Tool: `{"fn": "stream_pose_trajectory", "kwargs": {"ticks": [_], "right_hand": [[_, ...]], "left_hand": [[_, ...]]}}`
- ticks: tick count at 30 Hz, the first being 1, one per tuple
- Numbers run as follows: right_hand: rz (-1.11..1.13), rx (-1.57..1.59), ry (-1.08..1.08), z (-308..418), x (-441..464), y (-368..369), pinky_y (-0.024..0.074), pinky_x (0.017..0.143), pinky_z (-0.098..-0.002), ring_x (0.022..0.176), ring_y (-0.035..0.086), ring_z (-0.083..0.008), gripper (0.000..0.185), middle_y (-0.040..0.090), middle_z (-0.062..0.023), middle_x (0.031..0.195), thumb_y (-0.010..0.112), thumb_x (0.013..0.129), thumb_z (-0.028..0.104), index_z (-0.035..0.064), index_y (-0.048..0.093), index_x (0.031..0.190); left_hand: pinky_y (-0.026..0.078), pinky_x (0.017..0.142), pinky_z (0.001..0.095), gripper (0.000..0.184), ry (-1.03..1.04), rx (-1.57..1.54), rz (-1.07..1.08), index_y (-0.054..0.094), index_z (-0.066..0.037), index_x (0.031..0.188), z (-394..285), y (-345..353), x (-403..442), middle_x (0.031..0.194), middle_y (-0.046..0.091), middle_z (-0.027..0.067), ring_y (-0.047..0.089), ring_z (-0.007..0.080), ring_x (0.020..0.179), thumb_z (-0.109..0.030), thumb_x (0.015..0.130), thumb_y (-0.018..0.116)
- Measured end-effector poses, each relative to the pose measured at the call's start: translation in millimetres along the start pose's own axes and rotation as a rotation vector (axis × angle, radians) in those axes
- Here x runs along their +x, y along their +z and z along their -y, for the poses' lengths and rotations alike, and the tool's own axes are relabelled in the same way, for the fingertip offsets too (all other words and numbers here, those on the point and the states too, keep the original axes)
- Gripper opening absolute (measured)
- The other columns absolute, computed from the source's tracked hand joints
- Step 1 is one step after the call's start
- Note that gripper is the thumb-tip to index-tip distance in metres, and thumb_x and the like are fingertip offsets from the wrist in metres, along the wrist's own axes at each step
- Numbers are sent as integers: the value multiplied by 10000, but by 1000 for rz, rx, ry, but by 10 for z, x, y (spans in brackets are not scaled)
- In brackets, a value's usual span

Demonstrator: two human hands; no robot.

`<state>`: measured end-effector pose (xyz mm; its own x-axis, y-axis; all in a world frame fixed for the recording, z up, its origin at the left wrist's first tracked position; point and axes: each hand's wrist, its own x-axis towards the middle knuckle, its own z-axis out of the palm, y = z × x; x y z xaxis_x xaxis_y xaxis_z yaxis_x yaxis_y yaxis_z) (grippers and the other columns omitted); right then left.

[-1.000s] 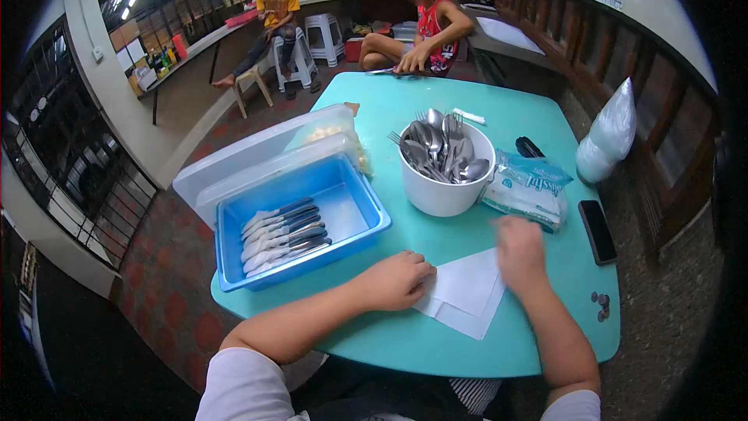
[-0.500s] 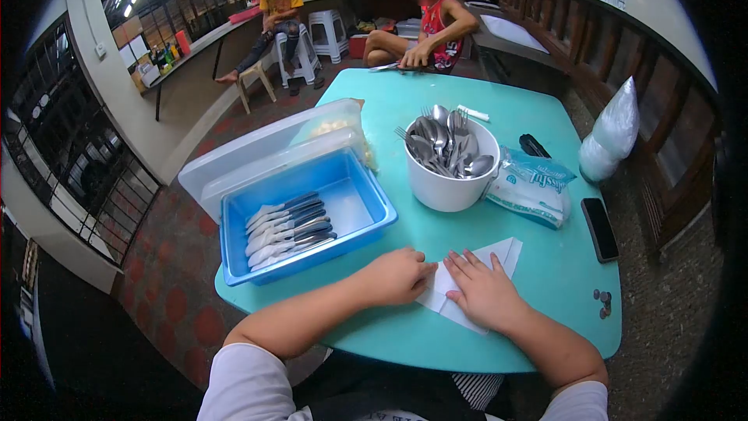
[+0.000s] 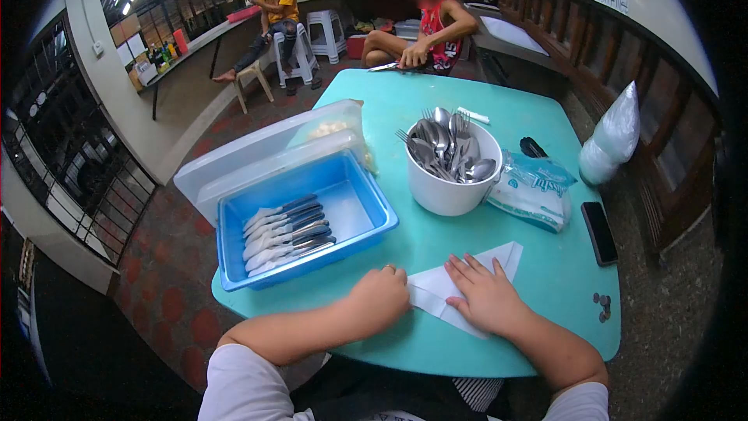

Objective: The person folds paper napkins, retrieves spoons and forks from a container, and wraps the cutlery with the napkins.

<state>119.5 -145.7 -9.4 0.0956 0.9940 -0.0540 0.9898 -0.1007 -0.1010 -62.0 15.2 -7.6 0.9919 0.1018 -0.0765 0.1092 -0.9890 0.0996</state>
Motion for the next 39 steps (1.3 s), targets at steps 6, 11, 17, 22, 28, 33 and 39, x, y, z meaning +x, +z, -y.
{"fn": "stream_pose_trajectory", "kwargs": {"ticks": [6,11,17,22,28,33,39], "right_hand": [[-20,-12,-7,-11,-8,22,307,1057,-615,1375,351,-299,627,371,-91,1500,517,923,436,71,402,1420],[-21,6,-16,-20,-9,14,319,1058,-594,1370,357,-302,630,375,-97,1497,525,918,436,69,408,1416],[-15,28,-26,-30,-10,8,306,1073,-572,1373,351,-316,632,367,-114,1499,544,909,404,61,399,1420],[-33,81,-26,-58,-19,43,310,1080,-553,1373,349,-327,617,363,-140,1496,568,901,336,55,393,1422],[-125,407,-19,-224,6,4,350,1087,-427,1309,432,-361,597,436,-193,1431,612,878,232,4,416,1394],[-159,398,-84,-356,-54,-93,367,1069,-431,1271,468,-368,582,477,-204,1390,597,894,302,-23,445,1352],[-136,248,-29,-413,-89,-179,374,1057,-430,1266,478,-351,562,510,-193,1361,616,877,310,-6,486,1323]], "left_hand": [[539,712,433,333,-131,41,79,686,6,803,-101,-146,-65,928,604,163,609,323,899,-321,835,634],[524,723,399,228,-80,64,-131,651,-20,785,-43,-190,-8,924,572,139,596,303,904,-241,834,627],[488,764,379,162,163,-128,-408,581,-22,814,-65,-133,118,964,548,136,570,291,925,-167,812,654],[483,891,406,307,372,-383,-349,593,8,968,-131,58,236,1132,532,191,548,356,1079,-237,817,699],[315,1102,517,806,328,-279,-232,264,49,1422,-158,404,333,1498,217,284,290,455,1370,-413,871,629],[243,1125,543,880,288,-202,-162,211,64,1449,-158,451,314,1519,186,291,233,454,1399,-564,902,496],[240,1115,563,904,230,-129,-148,222,68,1446,-132,436,299,1511,224,287,245,441,1400,-625,903,427]]}}
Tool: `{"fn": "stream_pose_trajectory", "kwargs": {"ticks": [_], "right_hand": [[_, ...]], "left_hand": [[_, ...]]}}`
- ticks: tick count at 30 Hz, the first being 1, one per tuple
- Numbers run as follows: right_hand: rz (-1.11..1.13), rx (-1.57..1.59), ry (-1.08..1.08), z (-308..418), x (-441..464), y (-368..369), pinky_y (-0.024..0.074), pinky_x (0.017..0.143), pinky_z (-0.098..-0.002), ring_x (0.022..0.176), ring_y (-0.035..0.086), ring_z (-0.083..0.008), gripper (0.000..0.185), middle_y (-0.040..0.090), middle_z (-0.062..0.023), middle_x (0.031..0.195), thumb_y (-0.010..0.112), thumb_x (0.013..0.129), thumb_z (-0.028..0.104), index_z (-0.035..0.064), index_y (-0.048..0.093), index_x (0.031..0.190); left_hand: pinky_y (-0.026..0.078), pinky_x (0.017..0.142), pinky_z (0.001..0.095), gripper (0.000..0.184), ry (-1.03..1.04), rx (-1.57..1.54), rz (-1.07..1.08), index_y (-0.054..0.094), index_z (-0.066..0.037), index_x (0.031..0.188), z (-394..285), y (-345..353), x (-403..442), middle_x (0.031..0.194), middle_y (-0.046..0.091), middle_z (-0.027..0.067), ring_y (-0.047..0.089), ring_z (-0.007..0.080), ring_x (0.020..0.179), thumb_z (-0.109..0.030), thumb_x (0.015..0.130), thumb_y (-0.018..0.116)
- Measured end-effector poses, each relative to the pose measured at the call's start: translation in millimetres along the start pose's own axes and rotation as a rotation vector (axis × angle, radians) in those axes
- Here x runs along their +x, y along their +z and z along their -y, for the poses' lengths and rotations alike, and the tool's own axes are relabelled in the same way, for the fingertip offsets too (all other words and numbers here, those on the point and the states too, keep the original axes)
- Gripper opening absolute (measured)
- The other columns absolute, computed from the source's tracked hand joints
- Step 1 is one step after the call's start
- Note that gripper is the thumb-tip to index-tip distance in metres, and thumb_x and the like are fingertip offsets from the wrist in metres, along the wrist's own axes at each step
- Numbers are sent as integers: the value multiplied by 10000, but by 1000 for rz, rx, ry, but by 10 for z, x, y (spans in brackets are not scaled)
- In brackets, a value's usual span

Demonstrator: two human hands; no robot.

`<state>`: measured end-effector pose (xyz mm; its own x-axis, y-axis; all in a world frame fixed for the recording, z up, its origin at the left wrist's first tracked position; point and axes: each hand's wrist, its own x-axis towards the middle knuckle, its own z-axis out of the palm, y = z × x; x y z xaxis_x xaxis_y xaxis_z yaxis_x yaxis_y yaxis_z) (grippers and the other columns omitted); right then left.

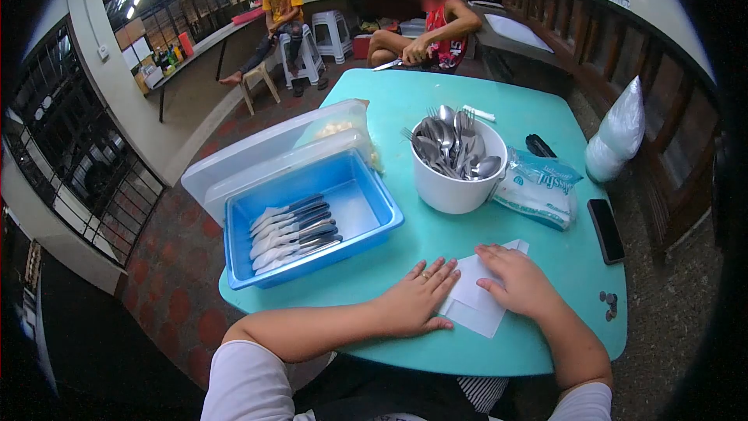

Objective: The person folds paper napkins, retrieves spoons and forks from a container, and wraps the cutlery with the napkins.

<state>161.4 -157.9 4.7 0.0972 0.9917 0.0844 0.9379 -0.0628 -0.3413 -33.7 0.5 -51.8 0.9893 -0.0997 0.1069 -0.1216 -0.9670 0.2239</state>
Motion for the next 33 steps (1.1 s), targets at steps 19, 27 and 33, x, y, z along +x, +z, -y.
{"fn": "stream_pose_trajectory", "kwargs": {"ticks": [19,27,33], "right_hand": [[75,-210,159,32,11,200,234,1097,-599,1357,365,-356,639,423,-156,1455,546,897,452,33,460,1373],[37,-170,115,-14,94,268,210,1086,-643,1381,329,-348,669,372,-147,1491,585,873,429,38,431,1394],[92,-129,140,-56,129,269,202,1091,-651,1396,299,-353,678,375,-143,1487,628,836,379,38,432,1388]], "left_hand": [[182,1116,615,864,-110,19,65,235,43,1455,90,-142,2,1526,231,242,209,403,1424,-593,911,452],[174,1132,593,747,-85,-79,95,306,48,1436,52,-456,146,1516,250,257,224,427,1413,-490,941,466],[469,868,396,212,-115,-613,-232,555,25,992,65,-228,696,1049,621,166,599,262,987,-183,958,532]]}}
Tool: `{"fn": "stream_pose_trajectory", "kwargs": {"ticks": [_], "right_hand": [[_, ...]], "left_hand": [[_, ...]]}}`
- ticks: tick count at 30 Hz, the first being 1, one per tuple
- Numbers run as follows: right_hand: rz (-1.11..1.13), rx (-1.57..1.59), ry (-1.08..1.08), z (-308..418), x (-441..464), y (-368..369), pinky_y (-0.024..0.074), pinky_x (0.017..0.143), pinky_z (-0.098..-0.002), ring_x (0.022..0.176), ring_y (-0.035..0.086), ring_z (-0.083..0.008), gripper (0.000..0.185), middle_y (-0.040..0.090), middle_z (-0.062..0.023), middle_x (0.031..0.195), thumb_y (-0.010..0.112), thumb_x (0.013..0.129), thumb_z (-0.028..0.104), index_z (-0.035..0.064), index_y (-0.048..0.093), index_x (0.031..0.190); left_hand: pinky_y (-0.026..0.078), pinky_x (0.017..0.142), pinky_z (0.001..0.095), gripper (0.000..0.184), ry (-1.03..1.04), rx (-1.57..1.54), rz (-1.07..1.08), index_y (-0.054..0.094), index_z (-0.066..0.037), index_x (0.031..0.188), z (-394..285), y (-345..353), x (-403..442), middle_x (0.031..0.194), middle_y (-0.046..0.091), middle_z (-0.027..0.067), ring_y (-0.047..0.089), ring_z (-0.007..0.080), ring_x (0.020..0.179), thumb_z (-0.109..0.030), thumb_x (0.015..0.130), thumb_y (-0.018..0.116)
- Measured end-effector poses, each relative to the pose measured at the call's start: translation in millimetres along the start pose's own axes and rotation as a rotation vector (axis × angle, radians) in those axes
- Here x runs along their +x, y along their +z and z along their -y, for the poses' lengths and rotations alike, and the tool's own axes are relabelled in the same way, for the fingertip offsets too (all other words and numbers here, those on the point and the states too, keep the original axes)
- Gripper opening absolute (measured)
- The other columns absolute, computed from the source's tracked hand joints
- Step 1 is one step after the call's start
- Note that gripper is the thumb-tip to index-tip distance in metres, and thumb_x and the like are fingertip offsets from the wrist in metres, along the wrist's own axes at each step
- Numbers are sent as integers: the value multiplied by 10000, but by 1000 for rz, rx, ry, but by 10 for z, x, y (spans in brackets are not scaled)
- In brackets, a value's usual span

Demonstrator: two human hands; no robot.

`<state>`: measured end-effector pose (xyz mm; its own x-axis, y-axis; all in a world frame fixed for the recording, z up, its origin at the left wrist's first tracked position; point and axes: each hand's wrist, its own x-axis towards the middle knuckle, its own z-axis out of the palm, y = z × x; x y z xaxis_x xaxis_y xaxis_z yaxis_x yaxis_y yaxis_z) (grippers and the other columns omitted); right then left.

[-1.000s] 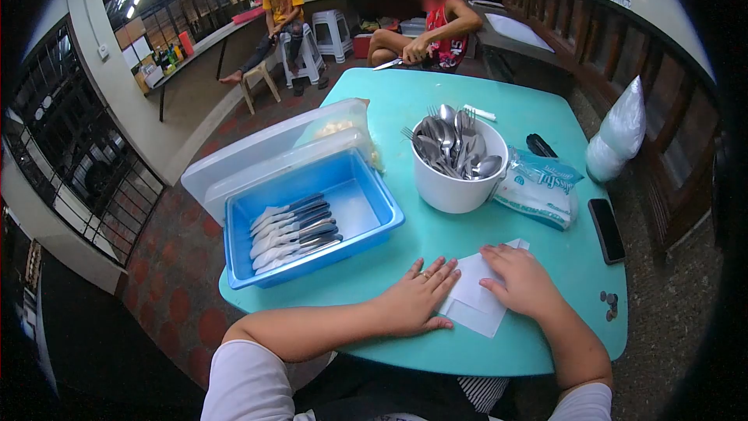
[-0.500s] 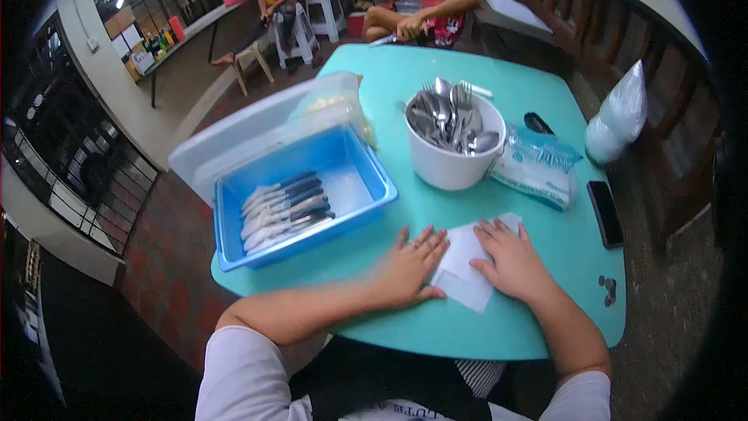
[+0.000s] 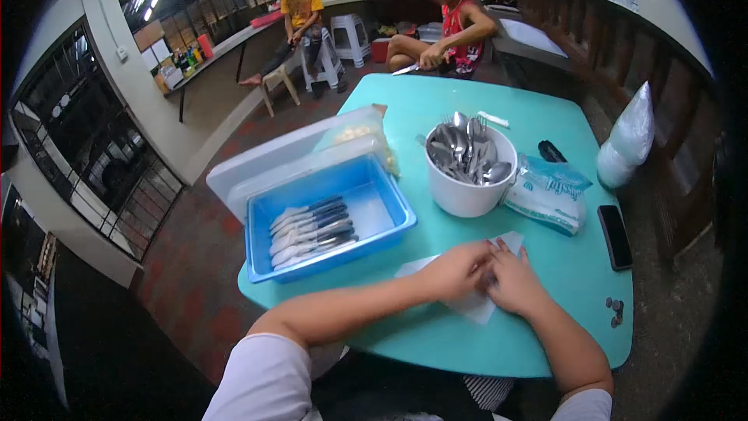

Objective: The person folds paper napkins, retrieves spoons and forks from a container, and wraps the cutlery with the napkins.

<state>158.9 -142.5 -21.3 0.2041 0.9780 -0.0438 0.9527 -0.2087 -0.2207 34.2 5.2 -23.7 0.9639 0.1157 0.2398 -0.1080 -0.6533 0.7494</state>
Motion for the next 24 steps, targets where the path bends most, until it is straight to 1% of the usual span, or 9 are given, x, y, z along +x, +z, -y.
{"fn": "stream_pose_trajectory", "kwargs": {"ticks": [2,5,6,9,12,15,18,21,24], "right_hand": [[-7,48,-26,-36,44,19,200,1093,-652,1401,291,-351,681,371,-139,1490,633,832,382,36,434,1384],[-36,73,-59,-75,17,26,192,1109,-630,1400,296,-347,667,368,-135,1493,634,836,393,44,447,1373],[-40,71,-65,-64,15,27,190,1112,-626,1399,298,-346,663,367,-135,1494,632,839,400,46,453,1370],[-48,58,-81,-70,34,5,190,1113,-624,1397,301,-346,659,365,-132,1496,630,842,425,59,464,1365],[-39,59,-86,-89,31,16,194,1108,-631,1397,301,-346,657,363,-129,1499,630,839,447,63,479,1351],[-34,58,-88,-99,50,11,194,1108,-631,1397,301,-346,647,362,-126,1501,631,836,453,62,494,1333],[-29,66,-87,-107,56,-10,192,1111,-626,1397,300,-346,632,359,-123,1504,634,833,455,63,509,1312],[-16,88,-86,-134,69,-5,189,1113,-626,1396,300,-348,619,359,-119,1504,642,824,454,72,523,1297],[-39,112,-89,-119,91,-27,206,1111,-614,1393,302,-350,572,363,-120,1500,650,821,431,73,548,1256]], "left_hand": [[488,789,366,199,-182,-290,-116,556,16,954,294,263,121,951,636,138,612,209,888,-179,972,518],[482,689,307,219,-270,-541,-273,549,4,926,343,338,172,804,603,68,572,143,742,-198,993,496],[470,649,285,231,-308,-625,-249,542,-3,909,303,320,144,752,563,36,541,122,695,-201,1004,473],[466,647,276,252,-307,-748,-157,538,-11,884,416,309,113,752,560,37,533,113,691,-216,1010,466],[464,658,268,227,-317,-822,-147,531,-12,905,482,326,107,772,558,34,536,109,713,-207,1009,479],[468,688,263,199,-240,-811,-183,526,-12,939,436,343,88,811,562,33,539,112,736,-199,1001,503],[472,718,263,137,-310,-874,-161,526,-14,990,470,339,100,850,571,32,543,114,760,-146,967,557],[479,737,260,111,-267,-881,-133,557,-12,1001,493,325,83,877,595,38,565,117,792,-78,923,600],[483,749,252,121,-302,-868,-138,608,-3,990,486,328,82,900,630,47,591,119,824,-20,874,637]]}}
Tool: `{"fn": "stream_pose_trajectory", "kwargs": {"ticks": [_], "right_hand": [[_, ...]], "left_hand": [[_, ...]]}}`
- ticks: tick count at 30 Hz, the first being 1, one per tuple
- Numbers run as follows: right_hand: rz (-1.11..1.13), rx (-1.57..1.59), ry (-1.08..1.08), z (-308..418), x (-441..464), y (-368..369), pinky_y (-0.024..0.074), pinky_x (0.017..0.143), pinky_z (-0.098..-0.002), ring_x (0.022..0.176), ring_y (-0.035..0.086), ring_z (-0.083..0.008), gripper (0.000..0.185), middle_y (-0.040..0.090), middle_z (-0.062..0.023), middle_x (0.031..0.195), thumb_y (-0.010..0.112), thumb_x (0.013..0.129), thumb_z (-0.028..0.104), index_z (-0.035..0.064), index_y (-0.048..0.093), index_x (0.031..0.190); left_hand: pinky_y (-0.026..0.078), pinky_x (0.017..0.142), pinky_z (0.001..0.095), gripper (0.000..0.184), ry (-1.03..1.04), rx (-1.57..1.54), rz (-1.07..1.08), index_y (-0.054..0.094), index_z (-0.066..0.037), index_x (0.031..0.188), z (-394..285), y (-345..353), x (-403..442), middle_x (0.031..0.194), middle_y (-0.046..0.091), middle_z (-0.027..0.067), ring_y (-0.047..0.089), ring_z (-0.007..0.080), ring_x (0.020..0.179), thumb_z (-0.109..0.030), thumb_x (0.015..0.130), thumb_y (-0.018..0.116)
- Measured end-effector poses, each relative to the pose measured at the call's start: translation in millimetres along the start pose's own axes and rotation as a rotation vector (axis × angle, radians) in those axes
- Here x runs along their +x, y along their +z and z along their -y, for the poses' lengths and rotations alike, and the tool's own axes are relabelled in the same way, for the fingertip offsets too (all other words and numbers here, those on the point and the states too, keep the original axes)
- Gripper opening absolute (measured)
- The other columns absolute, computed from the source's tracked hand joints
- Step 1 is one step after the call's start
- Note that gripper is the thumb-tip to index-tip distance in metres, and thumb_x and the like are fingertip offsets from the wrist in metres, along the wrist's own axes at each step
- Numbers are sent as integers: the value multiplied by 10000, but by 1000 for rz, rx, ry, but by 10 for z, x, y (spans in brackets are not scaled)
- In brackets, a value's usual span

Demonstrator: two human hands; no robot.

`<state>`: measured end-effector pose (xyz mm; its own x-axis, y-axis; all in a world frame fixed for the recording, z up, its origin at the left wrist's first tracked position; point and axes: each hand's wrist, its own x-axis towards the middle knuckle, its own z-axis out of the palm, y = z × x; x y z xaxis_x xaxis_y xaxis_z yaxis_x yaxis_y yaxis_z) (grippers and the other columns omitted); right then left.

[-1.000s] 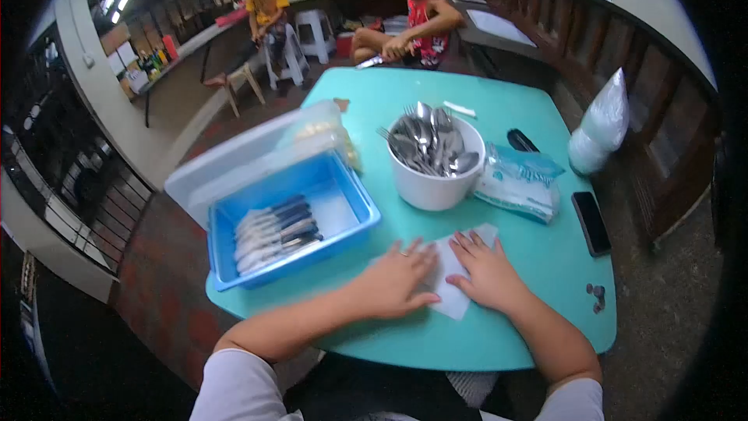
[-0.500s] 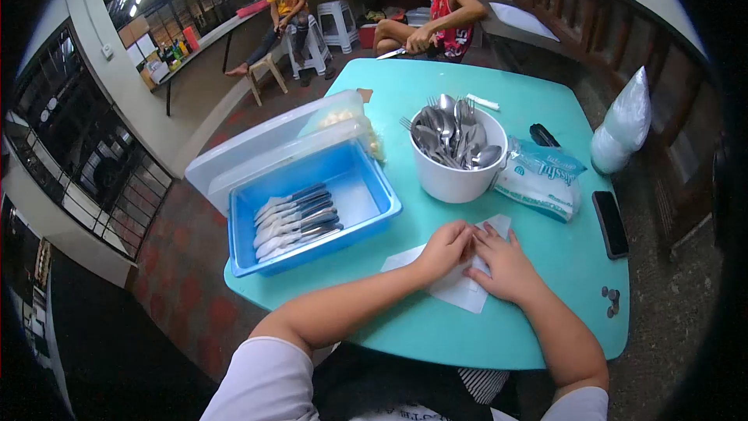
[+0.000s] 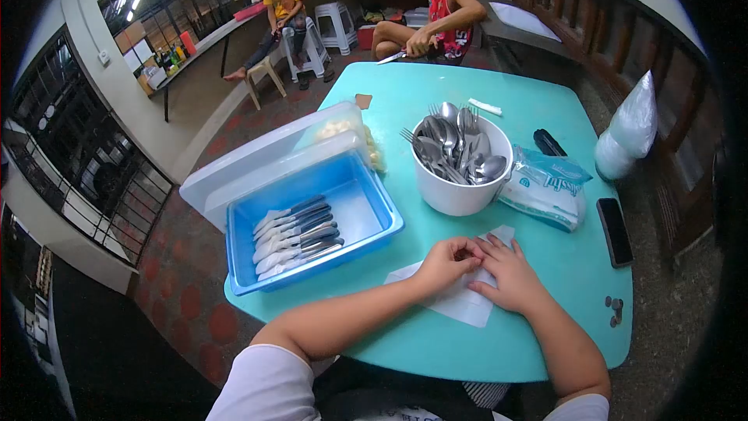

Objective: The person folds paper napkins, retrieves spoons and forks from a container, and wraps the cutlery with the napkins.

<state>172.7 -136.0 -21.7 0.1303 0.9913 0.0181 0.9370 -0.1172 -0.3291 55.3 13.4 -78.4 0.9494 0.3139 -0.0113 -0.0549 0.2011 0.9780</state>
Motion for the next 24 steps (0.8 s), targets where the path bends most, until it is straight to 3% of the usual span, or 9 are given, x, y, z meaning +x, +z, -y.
{"fn": "stream_pose_trajectory", "kwargs": {"ticks": [4,7,10,13,21,24], "right_hand": [[-128,-38,-43,23,-58,-23,311,1071,-545,1330,387,-356,423,448,-126,1429,675,814,335,68,605,1134],[-310,3,-70,17,-70,-114,447,917,-454,1109,572,-319,231,625,-118,1177,699,788,235,70,657,945],[-332,81,-17,-46,-115,-159,491,717,-403,805,643,-279,107,681,-77,860,718,755,174,85,672,793],[-408,84,-31,-40,-90,-218,475,607,-393,650,618,-266,86,645,-61,699,719,751,160,94,671,725],[-322,220,-58,-242,-104,-200,471,597,-388,644,609,-268,99,628,-64,692,720,769,175,89,677,744],[-311,242,-48,-308,-108,-223,465,591,-386,629,599,-266,92,628,-65,697,719,772,173,91,682,753]], "left_hand": [[490,733,251,131,-46,-25,-7,647,9,974,-39,3,-21,912,663,65,607,110,835,-67,870,668],[486,735,248,148,-74,-57,43,652,8,971,-107,-29,-20,900,667,56,605,104,831,-95,869,682],[477,727,243,157,-105,1,93,652,5,966,-127,-75,9,865,652,33,589,95,800,-124,880,679],[471,735,246,156,-147,-24,97,648,1,967,-171,-67,-6,862,637,23,576,96,797,-133,891,672],[474,772,260,112,-130,60,134,631,15,1000,-177,-73,-21,975,614,51,583,120,857,-51,910,622],[448,699,227,100,-101,36,98,643,7,970,-161,-48,-35,933,593,21,550,76,790,-47,893,611]]}}
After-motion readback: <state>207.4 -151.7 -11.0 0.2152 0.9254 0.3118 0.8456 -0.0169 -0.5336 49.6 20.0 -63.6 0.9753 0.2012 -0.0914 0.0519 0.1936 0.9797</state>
